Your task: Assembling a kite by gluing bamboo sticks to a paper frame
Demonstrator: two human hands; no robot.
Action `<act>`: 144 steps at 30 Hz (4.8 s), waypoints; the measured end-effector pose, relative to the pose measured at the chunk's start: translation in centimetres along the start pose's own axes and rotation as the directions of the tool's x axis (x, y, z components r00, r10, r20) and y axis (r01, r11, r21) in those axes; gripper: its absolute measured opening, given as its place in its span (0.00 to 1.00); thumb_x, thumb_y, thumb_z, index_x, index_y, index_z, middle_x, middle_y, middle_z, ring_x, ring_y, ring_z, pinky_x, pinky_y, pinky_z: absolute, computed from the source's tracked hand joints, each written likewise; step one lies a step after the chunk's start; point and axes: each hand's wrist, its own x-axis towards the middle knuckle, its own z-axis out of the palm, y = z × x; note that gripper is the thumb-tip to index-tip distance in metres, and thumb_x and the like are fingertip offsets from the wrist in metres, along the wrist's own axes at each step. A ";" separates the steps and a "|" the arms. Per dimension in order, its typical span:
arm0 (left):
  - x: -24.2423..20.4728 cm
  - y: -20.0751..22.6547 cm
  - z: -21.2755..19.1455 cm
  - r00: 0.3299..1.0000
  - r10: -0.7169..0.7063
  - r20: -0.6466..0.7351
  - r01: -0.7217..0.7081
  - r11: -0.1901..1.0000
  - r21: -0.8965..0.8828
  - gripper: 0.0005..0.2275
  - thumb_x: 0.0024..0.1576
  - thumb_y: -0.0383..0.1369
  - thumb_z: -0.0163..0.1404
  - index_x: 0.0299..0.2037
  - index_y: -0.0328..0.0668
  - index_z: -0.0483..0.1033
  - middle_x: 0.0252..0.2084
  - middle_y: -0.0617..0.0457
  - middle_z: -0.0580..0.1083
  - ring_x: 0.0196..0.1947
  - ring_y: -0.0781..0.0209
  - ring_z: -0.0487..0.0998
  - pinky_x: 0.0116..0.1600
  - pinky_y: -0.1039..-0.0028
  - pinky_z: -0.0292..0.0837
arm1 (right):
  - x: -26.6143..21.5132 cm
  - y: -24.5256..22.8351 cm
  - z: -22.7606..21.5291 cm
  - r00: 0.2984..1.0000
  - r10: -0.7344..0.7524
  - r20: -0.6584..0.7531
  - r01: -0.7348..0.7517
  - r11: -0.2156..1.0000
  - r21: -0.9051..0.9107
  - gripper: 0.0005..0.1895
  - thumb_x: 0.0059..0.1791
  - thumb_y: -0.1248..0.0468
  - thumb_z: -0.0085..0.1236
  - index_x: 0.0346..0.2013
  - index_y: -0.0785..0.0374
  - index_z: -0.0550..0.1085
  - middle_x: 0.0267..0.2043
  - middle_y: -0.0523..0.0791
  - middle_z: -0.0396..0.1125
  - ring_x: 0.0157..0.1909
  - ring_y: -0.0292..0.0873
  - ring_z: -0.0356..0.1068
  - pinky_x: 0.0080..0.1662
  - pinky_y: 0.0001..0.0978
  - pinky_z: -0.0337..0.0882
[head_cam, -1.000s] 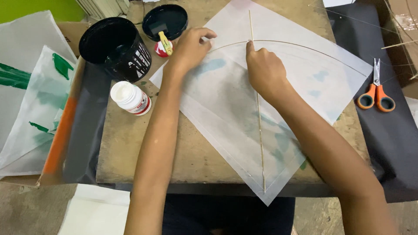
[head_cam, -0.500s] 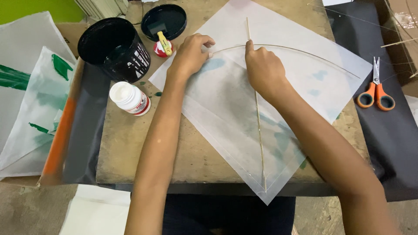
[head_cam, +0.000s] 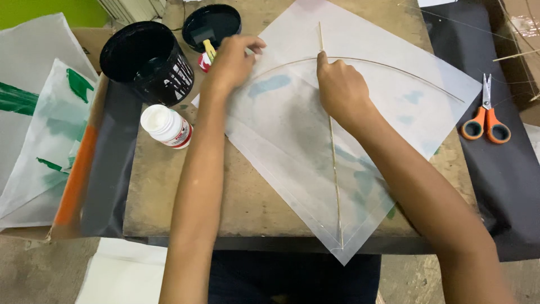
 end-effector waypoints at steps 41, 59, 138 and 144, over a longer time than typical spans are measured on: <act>-1.8 6.0 6.6 0.931 0.236 0.279 -0.323 0.888 0.326 0.13 0.61 0.27 0.41 0.54 0.44 0.70 0.60 0.55 0.69 0.55 0.43 0.65 0.49 0.45 0.63 | 1.4 5.9 -1.9 0.971 -0.235 0.047 0.197 0.894 0.402 0.51 0.43 0.57 0.68 0.75 0.47 0.50 0.68 0.39 0.62 0.68 0.55 0.51 0.62 0.53 0.48; 0.0 7.4 6.3 0.959 0.060 0.276 -0.162 0.918 0.362 0.13 0.61 0.28 0.44 0.53 0.54 0.77 0.46 0.57 0.78 0.55 0.53 0.69 0.60 0.52 0.56 | 0.8 6.9 -1.9 0.945 -0.328 0.008 0.312 0.908 0.279 0.53 0.51 0.42 0.55 0.80 0.58 0.40 0.67 0.39 0.64 0.77 0.56 0.46 0.70 0.74 0.41; 7.3 6.1 9.2 0.928 0.193 0.320 -0.353 0.731 0.584 0.18 0.59 0.24 0.47 0.54 0.60 0.80 0.67 0.48 0.64 0.67 0.39 0.57 0.55 0.42 0.56 | 1.4 6.6 0.7 0.924 -0.240 -0.298 0.347 0.855 0.386 0.59 0.46 0.52 0.61 0.78 0.68 0.34 0.59 0.44 0.71 0.70 0.58 0.56 0.72 0.67 0.39; 5.8 6.1 9.0 0.926 0.191 0.326 -0.352 0.751 0.558 0.18 0.58 0.24 0.48 0.54 0.60 0.81 0.66 0.50 0.65 0.67 0.39 0.57 0.55 0.42 0.57 | 1.5 6.8 0.9 0.927 -0.259 -0.270 0.351 0.854 0.384 0.59 0.47 0.50 0.60 0.78 0.69 0.34 0.59 0.43 0.71 0.70 0.57 0.55 0.72 0.67 0.36</act>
